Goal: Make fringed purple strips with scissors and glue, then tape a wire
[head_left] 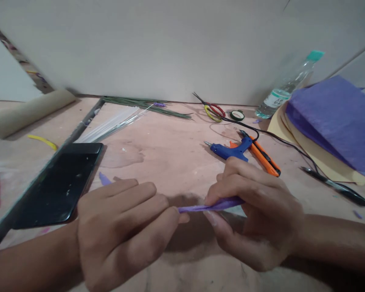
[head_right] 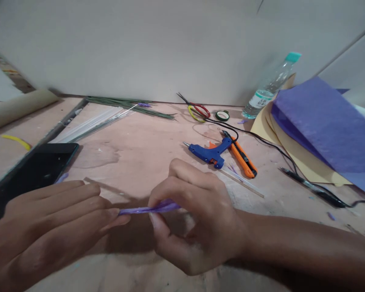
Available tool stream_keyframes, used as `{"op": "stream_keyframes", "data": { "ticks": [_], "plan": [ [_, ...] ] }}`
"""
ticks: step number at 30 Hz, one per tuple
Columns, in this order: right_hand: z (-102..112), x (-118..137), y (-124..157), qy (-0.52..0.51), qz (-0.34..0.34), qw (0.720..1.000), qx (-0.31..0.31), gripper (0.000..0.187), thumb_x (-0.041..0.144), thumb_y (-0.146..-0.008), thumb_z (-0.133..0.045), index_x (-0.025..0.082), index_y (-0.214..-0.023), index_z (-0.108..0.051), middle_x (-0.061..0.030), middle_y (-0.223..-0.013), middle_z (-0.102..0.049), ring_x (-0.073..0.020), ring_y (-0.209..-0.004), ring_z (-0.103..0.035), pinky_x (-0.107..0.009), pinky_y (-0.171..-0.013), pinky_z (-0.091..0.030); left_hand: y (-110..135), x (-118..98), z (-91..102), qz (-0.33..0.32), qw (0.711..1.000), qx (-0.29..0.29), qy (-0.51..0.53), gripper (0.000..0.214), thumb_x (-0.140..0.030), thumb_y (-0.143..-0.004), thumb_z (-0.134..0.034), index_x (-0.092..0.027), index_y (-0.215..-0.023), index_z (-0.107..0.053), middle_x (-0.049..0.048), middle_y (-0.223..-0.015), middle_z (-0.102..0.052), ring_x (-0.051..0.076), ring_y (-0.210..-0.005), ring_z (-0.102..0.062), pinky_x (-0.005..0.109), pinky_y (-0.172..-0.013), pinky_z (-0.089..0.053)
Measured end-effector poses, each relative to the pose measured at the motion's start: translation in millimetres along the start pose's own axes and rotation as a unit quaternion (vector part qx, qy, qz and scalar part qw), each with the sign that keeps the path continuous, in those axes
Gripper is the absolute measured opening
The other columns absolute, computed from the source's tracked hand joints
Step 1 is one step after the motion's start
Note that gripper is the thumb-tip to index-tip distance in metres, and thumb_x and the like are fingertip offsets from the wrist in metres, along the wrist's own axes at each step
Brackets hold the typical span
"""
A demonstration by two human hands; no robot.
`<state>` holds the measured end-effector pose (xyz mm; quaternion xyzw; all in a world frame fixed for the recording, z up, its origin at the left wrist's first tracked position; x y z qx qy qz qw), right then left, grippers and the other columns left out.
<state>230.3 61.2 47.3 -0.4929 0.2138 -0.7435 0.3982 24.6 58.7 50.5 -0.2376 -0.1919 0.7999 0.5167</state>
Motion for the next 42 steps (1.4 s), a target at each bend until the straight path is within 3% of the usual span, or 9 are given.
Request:
{"op": "stream_keyframes", "data": {
  "ticks": [3, 7, 10, 17, 23, 29, 32, 38, 42],
  "plan": [
    [0, 1, 0, -0.001, -0.003, 1.000, 0.013, 0.028, 0.002, -0.076, -0.069, 0.017, -0.101, -0.068, -0.0045, -0.074, -0.068, -0.0152, -0.060, -0.053, -0.032, -0.050, -0.038, -5, -2, -0.7, -0.017, 0.999, -0.024, -0.024, 0.018, -0.018, -0.113, -0.042, -0.023, -0.114, -0.058, -0.0017, -0.064, -0.067, 0.019, -0.052, -0.057, 0.036, -0.047, -0.041],
    [-1, 3, -2, -0.001, -0.007, 1.000, 0.025, 0.029, -0.001, -0.079, -0.068, 0.017, -0.102, -0.067, -0.0039, -0.073, -0.069, -0.0148, -0.060, -0.054, -0.031, -0.050, -0.041, -9, -1, -2.6, -0.048, 0.998, 0.036, 0.003, 0.016, -0.014, -0.112, -0.043, -0.024, -0.111, -0.056, -0.0033, -0.066, -0.065, 0.016, -0.053, -0.058, 0.035, -0.045, -0.039],
    [-1, 5, -4, -0.005, -0.001, 1.000, 0.017, 0.030, -0.001, -0.080, -0.068, 0.018, -0.103, -0.067, -0.0019, -0.070, -0.067, -0.0149, -0.060, -0.054, -0.031, -0.051, -0.042, -7, 3, 2.3, -0.019, 1.000, -0.009, 0.015, 0.013, -0.014, -0.107, -0.056, -0.025, -0.101, -0.053, -0.0066, -0.062, -0.058, 0.014, -0.048, -0.051, 0.035, -0.045, -0.036],
    [5, 4, -6, 0.004, -0.015, 1.000, 0.010, 0.024, 0.001, -0.082, -0.071, 0.018, -0.098, -0.067, -0.0018, -0.071, -0.066, -0.0143, -0.059, -0.054, -0.030, -0.050, -0.042, 1, 2, -4.2, 0.006, 0.999, -0.040, 0.007, 0.011, -0.016, -0.106, -0.058, -0.024, -0.098, -0.055, -0.0072, -0.062, -0.053, 0.012, -0.049, -0.045, 0.034, -0.047, -0.035],
    [7, 4, -5, 0.023, -0.019, 0.999, 0.044, 0.020, 0.004, -0.083, -0.072, 0.016, -0.098, -0.068, -0.0028, -0.070, -0.066, -0.0133, -0.058, -0.054, -0.028, -0.049, -0.042, 2, 3, -1.9, -0.043, 0.999, -0.006, -0.032, 0.006, -0.017, -0.105, -0.061, -0.022, -0.108, -0.060, -0.0013, -0.067, -0.067, 0.017, -0.054, -0.057, 0.037, -0.047, -0.039],
    [10, 7, -9, 0.081, -0.010, 0.988, 0.132, 0.017, 0.009, -0.089, -0.072, 0.020, -0.100, -0.066, -0.0009, -0.071, -0.068, -0.0128, -0.057, -0.059, -0.026, -0.049, -0.048, 11, 2, -2.0, -0.030, 0.998, -0.035, -0.038, 0.015, -0.019, -0.101, -0.072, -0.020, -0.112, -0.061, -0.0036, -0.061, -0.058, 0.019, -0.057, -0.061, 0.036, -0.049, -0.039],
    [15, 10, -12, 0.096, -0.006, 0.985, 0.143, 0.019, 0.008, -0.089, -0.070, 0.022, -0.101, -0.065, 0.0003, -0.071, -0.067, -0.0128, -0.056, -0.059, -0.027, -0.047, -0.047, 10, 2, -4.2, -0.014, 0.999, -0.017, -0.030, 0.007, -0.020, -0.104, -0.066, -0.021, -0.111, -0.063, -0.0050, -0.059, -0.056, 0.018, -0.056, -0.062, 0.034, -0.047, -0.041],
    [7, 8, -7, 0.081, -0.005, 0.990, 0.114, 0.020, 0.008, -0.087, -0.070, 0.023, -0.100, -0.066, 0.0003, -0.071, -0.066, -0.0137, -0.056, -0.058, -0.028, -0.046, -0.046, 8, 4, -4.5, 0.009, 1.000, -0.004, -0.014, 0.034, -0.010, -0.100, -0.065, -0.020, -0.132, -0.062, 0.0011, -0.090, -0.082, 0.017, -0.064, -0.072, 0.033, -0.053, -0.055],
    [10, 1, 0, 0.039, -0.015, 0.997, -0.064, 0.036, 0.016, -0.077, -0.070, 0.021, -0.113, -0.066, -0.0063, -0.087, -0.067, -0.0228, -0.069, -0.058, -0.040, -0.059, -0.047, 7, 4, -3.0, -0.012, 0.999, 0.038, 0.005, 0.042, -0.006, -0.096, -0.063, -0.018, -0.137, -0.060, 0.0066, -0.099, -0.085, 0.022, -0.070, -0.074, 0.038, -0.055, -0.059]
  ]
}}
Point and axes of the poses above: each hand's wrist, its own y-axis away from the middle knuckle, its own z-axis out of the back of the hand, x = y × z, the point moved 5 cm from there along -y, towards the middle knuckle
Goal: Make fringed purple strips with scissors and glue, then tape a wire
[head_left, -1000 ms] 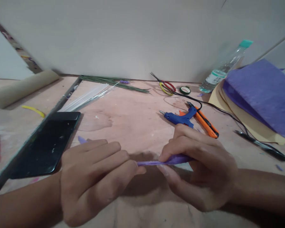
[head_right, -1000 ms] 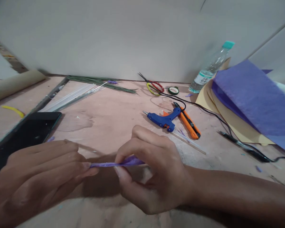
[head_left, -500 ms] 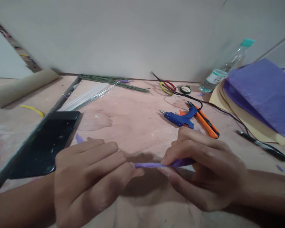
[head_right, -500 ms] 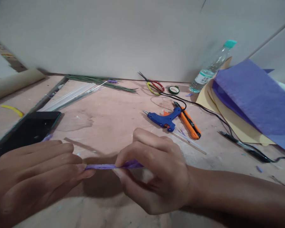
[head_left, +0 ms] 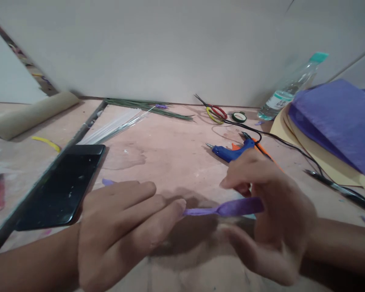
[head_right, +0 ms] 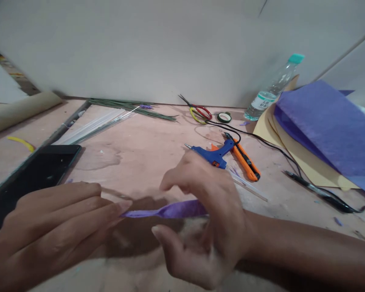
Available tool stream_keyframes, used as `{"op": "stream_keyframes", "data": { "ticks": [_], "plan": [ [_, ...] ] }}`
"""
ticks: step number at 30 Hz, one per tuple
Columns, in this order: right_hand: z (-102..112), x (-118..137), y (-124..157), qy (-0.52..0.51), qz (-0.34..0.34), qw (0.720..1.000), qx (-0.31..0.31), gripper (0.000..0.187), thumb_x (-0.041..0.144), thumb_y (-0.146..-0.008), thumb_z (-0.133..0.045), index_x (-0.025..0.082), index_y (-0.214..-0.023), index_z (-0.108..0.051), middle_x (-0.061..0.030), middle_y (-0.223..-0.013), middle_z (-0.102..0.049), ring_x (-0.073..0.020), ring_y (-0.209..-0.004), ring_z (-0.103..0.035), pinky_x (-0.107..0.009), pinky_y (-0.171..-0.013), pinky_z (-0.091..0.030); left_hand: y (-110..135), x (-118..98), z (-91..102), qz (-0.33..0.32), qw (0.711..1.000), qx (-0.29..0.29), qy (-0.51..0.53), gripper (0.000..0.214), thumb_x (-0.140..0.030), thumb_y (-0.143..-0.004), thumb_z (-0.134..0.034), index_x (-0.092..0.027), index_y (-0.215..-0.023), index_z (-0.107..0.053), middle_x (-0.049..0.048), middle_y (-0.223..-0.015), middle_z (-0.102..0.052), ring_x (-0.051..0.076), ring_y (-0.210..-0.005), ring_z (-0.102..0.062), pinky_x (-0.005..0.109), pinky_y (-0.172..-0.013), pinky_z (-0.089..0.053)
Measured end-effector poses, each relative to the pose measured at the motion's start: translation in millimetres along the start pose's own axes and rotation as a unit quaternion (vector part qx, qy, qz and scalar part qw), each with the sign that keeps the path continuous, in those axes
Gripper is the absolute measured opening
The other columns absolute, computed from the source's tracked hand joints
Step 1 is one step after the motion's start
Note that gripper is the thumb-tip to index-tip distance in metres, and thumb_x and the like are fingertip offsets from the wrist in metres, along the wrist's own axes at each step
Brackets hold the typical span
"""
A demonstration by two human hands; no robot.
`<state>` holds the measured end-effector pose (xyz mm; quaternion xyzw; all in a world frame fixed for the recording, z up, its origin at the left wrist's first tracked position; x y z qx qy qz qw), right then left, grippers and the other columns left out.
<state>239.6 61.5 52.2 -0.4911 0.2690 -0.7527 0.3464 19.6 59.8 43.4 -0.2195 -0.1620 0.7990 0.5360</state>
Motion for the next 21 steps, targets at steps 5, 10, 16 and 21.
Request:
{"op": "stream_keyframes", "data": {
  "ticks": [5, 10, 16, 21],
  "plan": [
    [-4, 3, -9, 0.062, 0.030, 0.992, 0.104, 0.036, 0.020, -0.079, -0.076, 0.022, -0.114, -0.066, -0.0087, -0.100, -0.075, -0.0309, -0.091, -0.070, -0.053, -0.082, -0.053, -8, 1, 4.0, -0.004, 1.000, 0.003, 0.013, 0.040, -0.003, -0.095, -0.058, -0.022, -0.131, -0.064, 0.0034, -0.091, -0.084, 0.021, -0.067, -0.074, 0.035, -0.052, -0.056],
    [-7, 11, -13, 0.102, 0.068, 0.975, 0.185, 0.019, 0.017, -0.087, -0.079, 0.022, -0.102, -0.067, -0.0015, -0.093, -0.082, -0.0228, -0.080, -0.074, -0.047, -0.077, -0.050, -11, 0, -3.0, 0.036, 0.999, -0.014, 0.027, 0.022, -0.010, -0.108, -0.044, -0.024, -0.108, -0.062, 0.0000, -0.079, -0.080, 0.018, -0.056, -0.067, 0.035, -0.046, -0.048],
    [-8, 15, -10, 0.115, 0.076, 0.974, 0.179, 0.012, 0.010, -0.092, -0.074, 0.019, -0.090, -0.066, 0.0017, -0.083, -0.080, -0.0160, -0.070, -0.072, -0.043, -0.070, -0.043, -1, -7, -6.8, 0.020, 0.997, -0.079, 0.011, 0.027, -0.008, -0.108, -0.047, -0.022, -0.116, -0.068, 0.0014, -0.096, -0.084, 0.017, -0.072, -0.076, 0.031, -0.058, -0.059],
    [-8, 18, -9, 0.114, 0.076, 0.975, 0.173, 0.012, 0.008, -0.093, -0.073, 0.017, -0.088, -0.067, -0.0002, -0.083, -0.080, -0.0162, -0.073, -0.071, -0.043, -0.070, -0.042, 9, -12, -7.5, 0.031, 0.991, -0.129, -0.033, 0.026, -0.011, -0.109, -0.052, -0.024, -0.108, -0.074, 0.0020, -0.091, -0.083, 0.018, -0.071, -0.076, 0.030, -0.061, -0.060]
  ]
}}
Point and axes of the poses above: each hand's wrist, its own y-axis away from the middle knuckle, its own z-axis out of the back of the hand, x = y × z, the point moved 5 cm from there along -y, towards the middle knuckle
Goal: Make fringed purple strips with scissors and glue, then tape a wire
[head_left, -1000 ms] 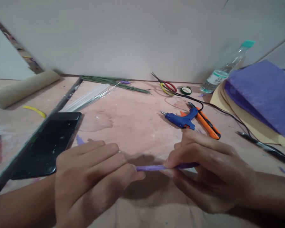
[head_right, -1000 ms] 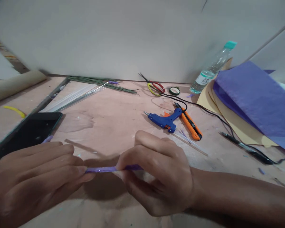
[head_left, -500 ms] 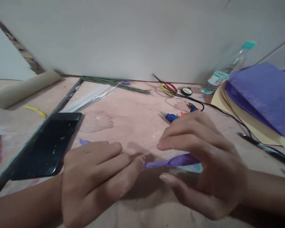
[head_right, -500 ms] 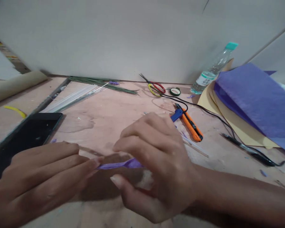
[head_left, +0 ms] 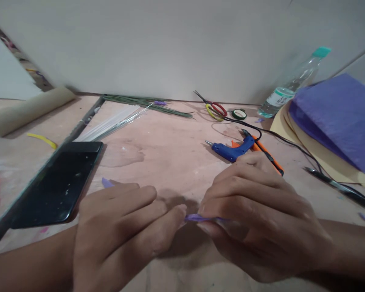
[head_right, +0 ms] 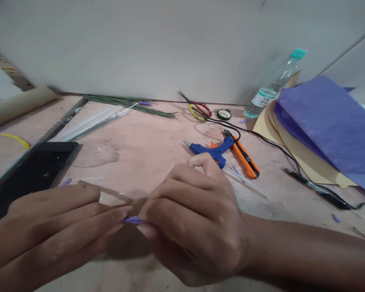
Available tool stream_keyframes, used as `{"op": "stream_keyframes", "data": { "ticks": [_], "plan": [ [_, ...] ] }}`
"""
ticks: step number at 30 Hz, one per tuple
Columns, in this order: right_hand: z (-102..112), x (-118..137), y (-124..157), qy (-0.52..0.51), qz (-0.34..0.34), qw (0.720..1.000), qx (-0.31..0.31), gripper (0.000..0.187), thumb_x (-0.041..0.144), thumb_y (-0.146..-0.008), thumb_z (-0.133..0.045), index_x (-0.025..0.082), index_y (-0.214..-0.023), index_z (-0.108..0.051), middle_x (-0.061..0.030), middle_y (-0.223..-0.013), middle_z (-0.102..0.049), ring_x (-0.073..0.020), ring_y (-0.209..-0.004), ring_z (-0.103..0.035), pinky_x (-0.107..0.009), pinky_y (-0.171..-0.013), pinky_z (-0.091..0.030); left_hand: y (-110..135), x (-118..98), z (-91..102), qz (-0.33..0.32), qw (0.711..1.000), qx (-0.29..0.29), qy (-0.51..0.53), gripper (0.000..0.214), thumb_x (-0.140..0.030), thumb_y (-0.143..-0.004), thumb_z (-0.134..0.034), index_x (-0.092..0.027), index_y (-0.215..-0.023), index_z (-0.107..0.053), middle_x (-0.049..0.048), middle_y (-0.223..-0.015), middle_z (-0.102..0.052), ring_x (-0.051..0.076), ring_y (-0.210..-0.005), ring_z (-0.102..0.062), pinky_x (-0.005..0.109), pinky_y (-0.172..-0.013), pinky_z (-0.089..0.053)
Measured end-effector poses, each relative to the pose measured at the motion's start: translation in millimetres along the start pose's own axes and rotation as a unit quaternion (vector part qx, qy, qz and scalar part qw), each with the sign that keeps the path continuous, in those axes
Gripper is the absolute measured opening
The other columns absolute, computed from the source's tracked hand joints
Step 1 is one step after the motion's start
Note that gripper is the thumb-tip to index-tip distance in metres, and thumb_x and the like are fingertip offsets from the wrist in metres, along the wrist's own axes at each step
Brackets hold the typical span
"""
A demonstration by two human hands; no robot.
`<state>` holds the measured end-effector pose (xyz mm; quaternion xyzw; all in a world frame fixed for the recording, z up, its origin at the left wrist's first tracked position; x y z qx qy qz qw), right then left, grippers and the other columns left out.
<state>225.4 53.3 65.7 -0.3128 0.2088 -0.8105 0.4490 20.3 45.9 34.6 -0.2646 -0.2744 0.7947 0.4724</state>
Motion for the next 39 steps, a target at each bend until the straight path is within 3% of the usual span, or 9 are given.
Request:
{"op": "stream_keyframes", "data": {
  "ticks": [5, 10, 15, 22, 27, 32, 37, 39],
  "plan": [
    [0, 0, 3, 0.006, -0.007, 1.000, 0.004, 0.013, 0.009, -0.091, -0.074, 0.018, -0.086, -0.066, 0.0030, -0.081, -0.079, -0.0156, -0.071, -0.069, -0.042, -0.069, -0.039, 2, -3, -2.3, 0.017, 1.000, -0.022, -0.013, 0.026, -0.019, -0.112, -0.052, -0.028, -0.105, -0.075, -0.0012, -0.076, -0.076, 0.017, -0.065, -0.070, 0.028, -0.056, -0.056],
    [-4, -2, 2, -0.050, -0.003, 0.999, 0.010, 0.016, 0.005, -0.087, -0.074, 0.018, -0.091, -0.065, -0.0008, -0.081, -0.078, -0.0165, -0.071, -0.070, -0.040, -0.069, -0.049, -1, -2, -2.9, 0.021, 1.000, -0.019, 0.004, 0.028, -0.019, -0.110, -0.051, -0.031, -0.111, -0.076, -0.0009, -0.073, -0.074, 0.018, -0.060, -0.066, 0.031, -0.052, -0.053],
    [-7, -3, 1, -0.085, -0.004, 0.996, 0.008, 0.019, 0.006, -0.088, -0.072, 0.020, -0.099, -0.066, -0.0033, -0.086, -0.080, -0.0193, -0.073, -0.071, -0.041, -0.070, -0.056, -3, 2, -7.3, 0.044, 0.998, 0.020, 0.049, 0.025, -0.016, -0.107, -0.055, -0.030, -0.102, -0.076, -0.0030, -0.072, -0.074, 0.018, -0.060, -0.064, 0.030, -0.053, -0.050],
    [-8, -3, 4, -0.043, -0.008, 0.999, 0.025, 0.015, 0.007, -0.093, -0.070, 0.021, -0.094, -0.065, 0.0011, -0.082, -0.080, -0.0184, -0.070, -0.071, -0.044, -0.067, -0.050, 1, -5, -6.0, 0.020, 1.000, -0.012, -0.002, 0.030, -0.019, -0.114, -0.046, -0.028, -0.101, -0.072, -0.0009, -0.077, -0.076, 0.018, -0.063, -0.067, 0.030, -0.054, -0.050],
    [-9, -3, 3, -0.104, -0.013, 0.994, 0.008, 0.016, 0.004, -0.090, -0.068, 0.018, -0.097, -0.066, -0.0029, -0.082, -0.079, -0.0170, -0.071, -0.069, -0.039, -0.067, -0.053, 4, -6, -7.0, 0.023, 0.999, -0.017, -0.018, 0.031, -0.021, -0.114, -0.046, -0.028, -0.100, -0.072, -0.0012, -0.076, -0.076, 0.018, -0.064, -0.067, 0.030, -0.057, -0.051],
    [-11, -5, 4, -0.121, -0.025, 0.992, -0.005, 0.014, 0.006, -0.085, -0.073, 0.013, -0.097, -0.069, -0.0057, -0.085, -0.079, -0.0167, -0.075, -0.069, -0.037, -0.070, -0.054, -4, -7, -6.4, 0.013, 1.000, 0.008, 0.024, 0.031, -0.018, -0.113, -0.041, -0.027, -0.099, -0.067, -0.0031, -0.071, -0.075, 0.017, -0.056, -0.064, 0.033, -0.054, -0.046],
    [-12, -5, 5, -0.107, -0.019, 0.994, 0.011, 0.010, 0.005, -0.088, -0.073, 0.014, -0.090, -0.068, -0.0032, -0.082, -0.077, -0.0154, -0.072, -0.067, -0.038, -0.071, -0.050, -12, -6, -9.1, 0.004, 0.993, 0.112, 0.036, 0.035, -0.023, -0.118, -0.028, -0.022, -0.114, -0.062, -0.0014, -0.072, -0.075, 0.019, -0.059, -0.068, 0.038, -0.055, -0.048],
    [-13, -5, 6, -0.119, -0.022, 0.993, 0.013, 0.011, 0.005, -0.090, -0.072, 0.014, -0.089, -0.067, -0.0027, -0.081, -0.076, -0.0151, -0.072, -0.069, -0.037, -0.071, -0.050, -14, -6, -8.5, -0.020, 0.992, 0.120, 0.032, 0.031, -0.019, -0.116, -0.029, -0.020, -0.117, -0.059, -0.0007, -0.073, -0.074, 0.020, -0.062, -0.068, 0.039, -0.056, -0.047]
  ]
}}
Point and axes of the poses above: each hand's wrist, its own y-axis away from the middle knuckle, its own z-axis out of the back of the hand, x = y × z, the point moved 5 cm from there along -y, towards the middle knuckle
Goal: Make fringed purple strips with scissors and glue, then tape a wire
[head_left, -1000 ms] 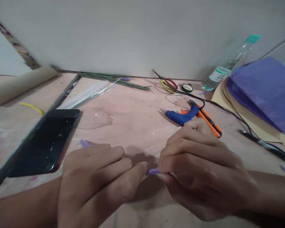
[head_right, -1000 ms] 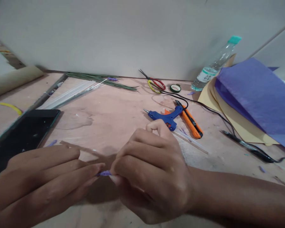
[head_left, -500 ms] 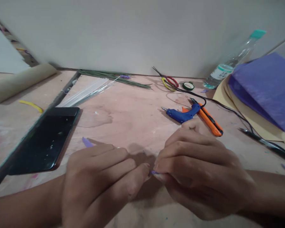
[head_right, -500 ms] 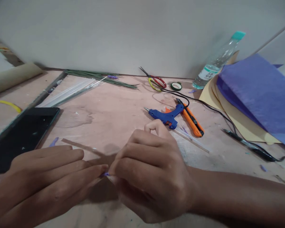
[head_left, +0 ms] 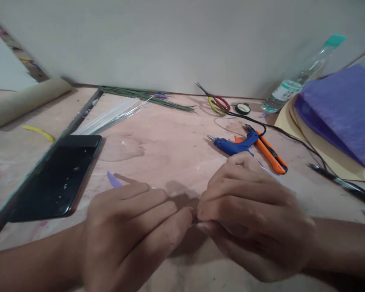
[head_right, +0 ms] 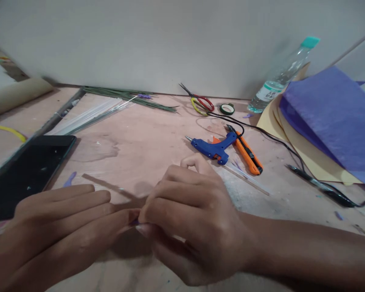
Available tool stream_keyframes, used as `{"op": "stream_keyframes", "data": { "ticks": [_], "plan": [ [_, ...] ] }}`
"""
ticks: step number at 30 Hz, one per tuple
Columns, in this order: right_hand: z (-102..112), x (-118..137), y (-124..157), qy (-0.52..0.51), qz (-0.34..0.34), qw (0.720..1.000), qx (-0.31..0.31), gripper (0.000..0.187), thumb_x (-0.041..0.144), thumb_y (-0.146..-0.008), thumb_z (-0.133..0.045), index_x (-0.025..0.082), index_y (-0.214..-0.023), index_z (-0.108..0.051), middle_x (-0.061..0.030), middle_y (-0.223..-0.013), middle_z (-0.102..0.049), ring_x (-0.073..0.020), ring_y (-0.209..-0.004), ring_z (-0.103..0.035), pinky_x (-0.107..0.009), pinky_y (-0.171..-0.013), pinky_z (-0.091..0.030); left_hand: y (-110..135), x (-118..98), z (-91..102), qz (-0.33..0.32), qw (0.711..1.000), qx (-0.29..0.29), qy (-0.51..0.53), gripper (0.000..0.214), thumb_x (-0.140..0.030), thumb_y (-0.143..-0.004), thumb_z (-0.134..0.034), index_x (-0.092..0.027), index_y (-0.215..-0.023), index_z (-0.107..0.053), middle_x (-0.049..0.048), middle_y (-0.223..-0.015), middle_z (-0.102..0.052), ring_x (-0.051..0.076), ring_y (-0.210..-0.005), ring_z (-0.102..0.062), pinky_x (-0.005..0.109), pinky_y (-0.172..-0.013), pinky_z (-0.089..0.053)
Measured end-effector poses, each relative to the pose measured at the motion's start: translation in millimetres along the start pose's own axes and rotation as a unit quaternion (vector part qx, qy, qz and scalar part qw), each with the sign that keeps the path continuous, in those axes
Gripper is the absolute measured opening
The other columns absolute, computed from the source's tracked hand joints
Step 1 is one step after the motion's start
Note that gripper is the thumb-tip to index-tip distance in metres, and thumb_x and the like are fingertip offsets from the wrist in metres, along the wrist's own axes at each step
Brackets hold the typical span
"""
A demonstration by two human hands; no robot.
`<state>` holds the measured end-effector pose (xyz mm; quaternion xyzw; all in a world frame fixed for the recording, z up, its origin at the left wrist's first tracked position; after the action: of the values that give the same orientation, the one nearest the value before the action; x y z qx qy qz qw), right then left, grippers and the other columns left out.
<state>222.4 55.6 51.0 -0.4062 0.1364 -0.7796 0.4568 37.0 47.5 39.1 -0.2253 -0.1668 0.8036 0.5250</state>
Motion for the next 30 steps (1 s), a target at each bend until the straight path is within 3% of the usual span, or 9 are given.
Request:
{"op": "stream_keyframes", "data": {
  "ticks": [3, 8, 12, 18, 20, 25, 28, 30],
  "plan": [
    [-3, -4, 1, -0.037, -0.015, 0.999, 0.013, 0.010, 0.006, -0.095, -0.068, 0.015, -0.091, -0.067, -0.0037, -0.083, -0.076, -0.0149, -0.072, -0.068, -0.035, -0.071, -0.051, -2, 1, -0.9, -0.017, 1.000, 0.006, -0.005, 0.026, -0.009, -0.110, -0.034, -0.018, -0.115, -0.058, -0.0015, -0.070, -0.069, 0.020, -0.060, -0.062, 0.040, -0.057, -0.042],
    [-6, -12, 1, -0.083, -0.049, 0.995, 0.011, 0.008, 0.009, -0.099, -0.070, 0.017, -0.098, -0.068, -0.0038, -0.086, -0.076, -0.0164, -0.077, -0.069, -0.035, -0.076, -0.053, -4, 7, -5.9, 0.026, 0.999, 0.023, 0.032, 0.028, -0.005, -0.106, -0.040, -0.023, -0.089, -0.053, -0.0066, -0.060, -0.048, 0.015, -0.049, -0.043, 0.038, -0.061, -0.040],
    [-6, -23, 1, -0.192, -0.129, 0.973, -0.013, 0.007, 0.013, -0.100, -0.073, 0.019, -0.097, -0.072, -0.0035, -0.087, -0.076, -0.0167, -0.081, -0.069, -0.034, -0.077, -0.057, -3, 6, -9.0, 0.014, 1.000, 0.001, 0.008, 0.029, -0.004, -0.106, -0.046, -0.022, -0.085, -0.057, -0.0054, -0.062, -0.050, 0.015, -0.051, -0.039, 0.037, -0.059, -0.036],
    [28, -47, -2, -0.242, -0.204, 0.926, -0.205, 0.012, 0.014, -0.101, -0.069, 0.022, -0.092, -0.068, -0.0006, -0.082, -0.066, -0.0174, -0.078, -0.060, -0.034, -0.072, -0.049, -3, 10, -14.0, -0.011, 0.999, -0.047, -0.021, 0.021, -0.006, -0.103, -0.058, -0.019, -0.087, -0.063, -0.0025, -0.065, -0.063, 0.016, -0.055, -0.047, 0.036, -0.056, -0.034],
    [39, -52, -7, -0.265, -0.205, 0.914, -0.228, 0.019, 0.012, -0.104, -0.062, 0.022, -0.088, -0.063, 0.0005, -0.073, -0.056, -0.0165, -0.069, -0.051, -0.034, -0.065, -0.043, -3, 14, -13.5, -0.001, 0.999, -0.051, -0.006, 0.016, -0.009, -0.101, -0.059, -0.020, -0.091, -0.063, -0.0019, -0.066, -0.065, 0.017, -0.055, -0.050, 0.035, -0.055, -0.036],
    [49, -53, -12, -0.213, -0.190, 0.937, -0.202, 0.044, 0.021, -0.111, -0.058, 0.023, -0.068, -0.048, 0.0048, -0.059, -0.030, -0.0122, -0.050, -0.029, -0.035, -0.049, -0.024, -1, 23, -13.9, 0.017, 0.999, -0.014, 0.028, 0.013, -0.011, -0.102, -0.057, -0.018, -0.104, -0.067, 0.0011, -0.075, -0.069, 0.018, -0.059, -0.057, 0.034, -0.059, -0.041],
    [51, -54, -9, -0.155, -0.191, 0.949, -0.198, 0.048, 0.023, -0.110, -0.062, 0.023, -0.065, -0.044, 0.0045, -0.057, -0.032, -0.0123, -0.051, -0.030, -0.036, -0.052, -0.025, -1, 24, -13.9, 0.011, 0.999, -0.005, 0.038, 0.013, -0.011, -0.103, -0.057, -0.018, -0.107, -0.067, 0.0010, -0.075, -0.069, 0.019, -0.060, -0.057, 0.035, -0.060, -0.040],
    [54, -54, -9, -0.088, -0.173, 0.959, -0.206, 0.041, 0.022, -0.108, -0.063, 0.023, -0.069, -0.050, 0.0030, -0.061, -0.042, -0.0140, -0.056, -0.040, -0.035, -0.054, -0.032, -2, 24, -14.4, 0.010, 0.999, 0.001, 0.037, 0.013, -0.010, -0.103, -0.058, -0.018, -0.108, -0.068, 0.0010, -0.075, -0.070, 0.019, -0.062, -0.058, 0.034, -0.061, -0.042]
  ]
}}
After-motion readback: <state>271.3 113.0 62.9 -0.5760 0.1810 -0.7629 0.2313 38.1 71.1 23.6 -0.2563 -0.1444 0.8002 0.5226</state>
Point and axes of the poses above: each hand's wrist, its own y-axis away from the middle knuckle, its own z-axis out of the back of the hand, x = y × z, the point moved 5 cm from there along -y, towards the middle knuckle
